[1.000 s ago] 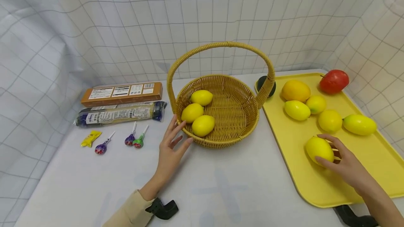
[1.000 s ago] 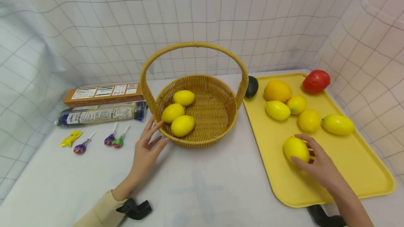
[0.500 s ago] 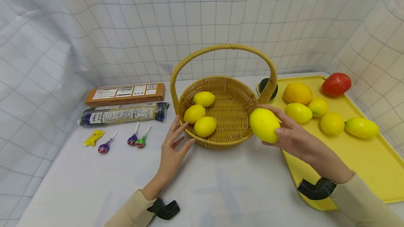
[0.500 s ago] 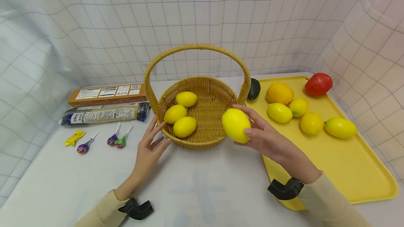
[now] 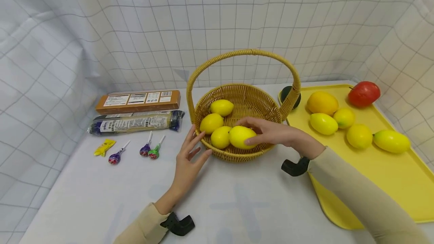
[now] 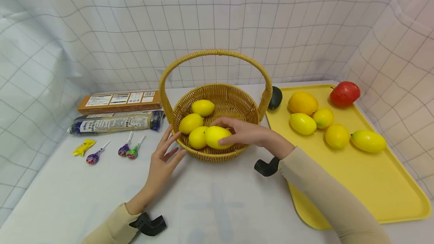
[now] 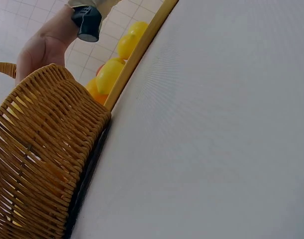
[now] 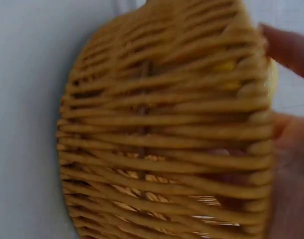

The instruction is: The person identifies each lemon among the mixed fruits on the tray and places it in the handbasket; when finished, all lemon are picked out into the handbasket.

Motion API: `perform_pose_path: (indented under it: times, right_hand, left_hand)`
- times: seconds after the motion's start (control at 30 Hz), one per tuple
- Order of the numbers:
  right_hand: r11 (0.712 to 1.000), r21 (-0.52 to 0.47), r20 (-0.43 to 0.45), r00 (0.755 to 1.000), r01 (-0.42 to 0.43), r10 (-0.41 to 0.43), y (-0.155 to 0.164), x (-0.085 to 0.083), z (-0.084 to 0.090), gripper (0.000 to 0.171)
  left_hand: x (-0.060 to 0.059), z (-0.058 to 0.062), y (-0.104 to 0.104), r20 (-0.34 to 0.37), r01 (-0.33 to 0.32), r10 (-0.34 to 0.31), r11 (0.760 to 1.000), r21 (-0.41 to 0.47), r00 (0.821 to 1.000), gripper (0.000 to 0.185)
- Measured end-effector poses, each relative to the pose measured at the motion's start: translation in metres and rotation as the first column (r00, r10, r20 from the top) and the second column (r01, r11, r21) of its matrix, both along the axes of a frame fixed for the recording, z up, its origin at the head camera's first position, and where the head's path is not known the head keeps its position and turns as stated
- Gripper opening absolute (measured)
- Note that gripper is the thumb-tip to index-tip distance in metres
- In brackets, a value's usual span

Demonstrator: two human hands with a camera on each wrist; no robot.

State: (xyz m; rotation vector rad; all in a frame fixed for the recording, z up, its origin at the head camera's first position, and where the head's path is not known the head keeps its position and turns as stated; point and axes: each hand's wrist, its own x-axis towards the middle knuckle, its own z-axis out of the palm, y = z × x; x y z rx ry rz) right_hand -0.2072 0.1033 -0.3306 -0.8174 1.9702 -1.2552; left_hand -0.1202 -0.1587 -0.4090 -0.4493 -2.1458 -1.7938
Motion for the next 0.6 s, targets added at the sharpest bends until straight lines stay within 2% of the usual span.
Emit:
perform_pose_path:
  times: [0.1,0.2,0.27,0.5,0.6]
  right_hand:
    - [0.994,0.084,-0.057,0.996,-0.064,0.069,-0.007,-0.003,-0.003,0.053]
    - [0.991,0.111,-0.082,0.993,-0.073,0.083,-0.016,-0.004,-0.010,0.053]
    - [0.992,0.114,-0.103,0.993,-0.045,0.057,-0.022,-0.003,-0.013,0.053]
    - [0.989,0.131,-0.128,0.991,0.067,-0.051,-0.043,-0.005,-0.020,0.052]
    - [0.989,0.099,-0.148,0.985,0.107,-0.092,-0.044,-0.006,-0.022,0.051]
  left_hand:
    - [0.005,0.011,0.003,0.001,0.003,-0.003,1.000,0.003,1.000,0.050]
    - [0.010,0.023,0.006,0.010,0.002,-0.002,1.000,-0.001,1.000,0.050]
    - [0.011,0.026,0.007,0.014,0.001,-0.001,1.000,-0.004,1.000,0.050]
    - [0.008,0.021,0.006,0.001,-0.006,0.006,1.000,-0.011,1.000,0.050]
    - [0.009,0.023,0.007,0.012,-0.003,0.003,1.000,-0.011,1.000,0.049]
